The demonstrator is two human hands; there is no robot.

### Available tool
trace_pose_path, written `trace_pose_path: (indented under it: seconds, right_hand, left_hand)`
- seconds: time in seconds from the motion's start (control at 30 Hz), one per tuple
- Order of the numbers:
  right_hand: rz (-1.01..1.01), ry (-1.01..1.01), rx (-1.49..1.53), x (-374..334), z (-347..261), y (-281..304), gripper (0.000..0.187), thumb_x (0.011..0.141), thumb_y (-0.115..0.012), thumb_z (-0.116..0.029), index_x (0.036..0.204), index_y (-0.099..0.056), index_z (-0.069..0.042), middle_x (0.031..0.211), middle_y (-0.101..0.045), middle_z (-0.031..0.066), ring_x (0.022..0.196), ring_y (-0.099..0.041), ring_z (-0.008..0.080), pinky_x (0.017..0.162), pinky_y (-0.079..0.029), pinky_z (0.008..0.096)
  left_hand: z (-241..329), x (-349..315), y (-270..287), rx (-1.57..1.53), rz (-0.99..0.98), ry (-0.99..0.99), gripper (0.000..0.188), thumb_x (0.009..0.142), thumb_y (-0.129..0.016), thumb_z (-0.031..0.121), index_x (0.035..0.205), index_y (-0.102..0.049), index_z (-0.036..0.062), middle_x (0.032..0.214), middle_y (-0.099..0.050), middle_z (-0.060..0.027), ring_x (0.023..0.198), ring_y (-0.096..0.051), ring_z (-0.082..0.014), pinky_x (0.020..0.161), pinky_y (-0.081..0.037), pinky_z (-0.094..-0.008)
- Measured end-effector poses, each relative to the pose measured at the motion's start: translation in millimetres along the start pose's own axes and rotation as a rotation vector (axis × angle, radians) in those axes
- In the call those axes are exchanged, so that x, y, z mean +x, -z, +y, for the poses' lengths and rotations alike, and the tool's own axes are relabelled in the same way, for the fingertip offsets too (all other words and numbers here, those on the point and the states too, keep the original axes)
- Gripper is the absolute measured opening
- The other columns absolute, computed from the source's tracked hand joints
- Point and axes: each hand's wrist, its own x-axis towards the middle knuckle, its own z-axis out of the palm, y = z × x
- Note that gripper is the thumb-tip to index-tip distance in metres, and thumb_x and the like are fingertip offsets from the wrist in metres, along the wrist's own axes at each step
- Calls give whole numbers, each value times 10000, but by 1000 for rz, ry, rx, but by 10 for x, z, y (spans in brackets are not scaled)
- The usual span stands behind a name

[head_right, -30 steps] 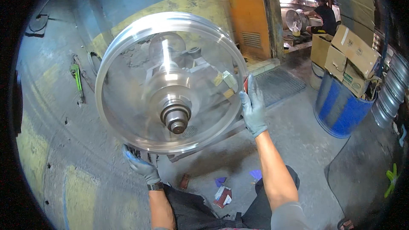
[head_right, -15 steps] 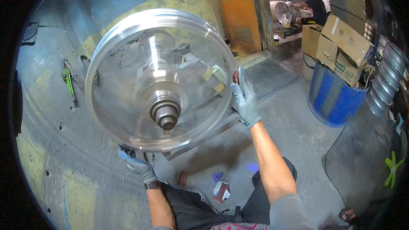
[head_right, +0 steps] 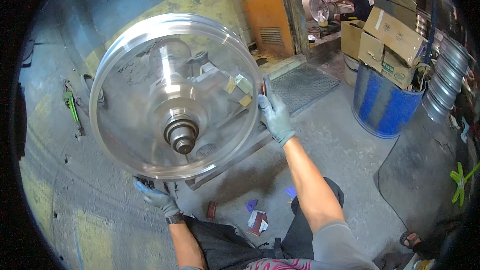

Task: The person sits on the floor and uses a sanding block to polish the outer rim of a large metal wheel mounted on a lathe. The person repeatedly rubs the sanding block along the rim while the wheel rotates, occasionally adjusting grip and position.

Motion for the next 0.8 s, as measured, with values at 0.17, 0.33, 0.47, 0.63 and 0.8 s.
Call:
trace_pose_path:
  seconds: [0.17, 0.33, 0.47, 0.63, 0.8]
  right_hand:
    - [140, 372, -475, 2, -161, -86, 619, 1026, -596, -232, 1566, -377, -25, 1500, -506, 238, 1315, -542, 359, 1084, -425, 411]
    - [251, 495, -723, 1, -160, -177, 601, 997, -613, -223, 1532, -434, -17, 1498, -495, 246, 1233, -554, 418, 1032, -442, 468]
    - [267, 491, -758, 9, -159, -179, 597, 987, -623, -248, 1520, -462, -31, 1491, -505, 232, 1186, -567, 415, 1024, -442, 470]
    - [293, 505, -772, 42, -93, -149, 618, 974, -641, -268, 1532, -463, -69, 1512, -490, 207, 1166, -572, 399, 1010, -445, 472]
    - [285, 485, -824, 9, -142, -178, 630, 973, -642, -265, 1545, -450, -87, 1527, -476, 199, 1186, -555, 387, 1019, -429, 474]
  left_hand:
    - [191, -43, -84, -19, 28, 38, 628, 1106, -334, 420, 1512, -406, -53, 1554, -422, -222, 1411, -438, -354, 1177, -357, -469]
    - [26, 37, 47, 37, -20, -45, 609, 1105, -329, 403, 1509, -414, -45, 1542, -439, -216, 1393, -462, -349, 1169, -370, -475]
    - [83, 35, 31, 12, -17, 5, 600, 1106, -329, 397, 1504, -416, -43, 1534, -448, -213, 1380, -476, -346, 1168, -373, -482]
    - [99, 17, 30, 118, -36, -86, 592, 1104, -343, 382, 1507, -409, -46, 1525, -457, -215, 1379, -480, -347, 1163, -386, -480]
    - [187, 19, 4, 7, -22, -10, 561, 1100, -362, 333, 1518, -398, -41, 1519, -459, -219, 1379, -484, -347, 1157, -403, -476]
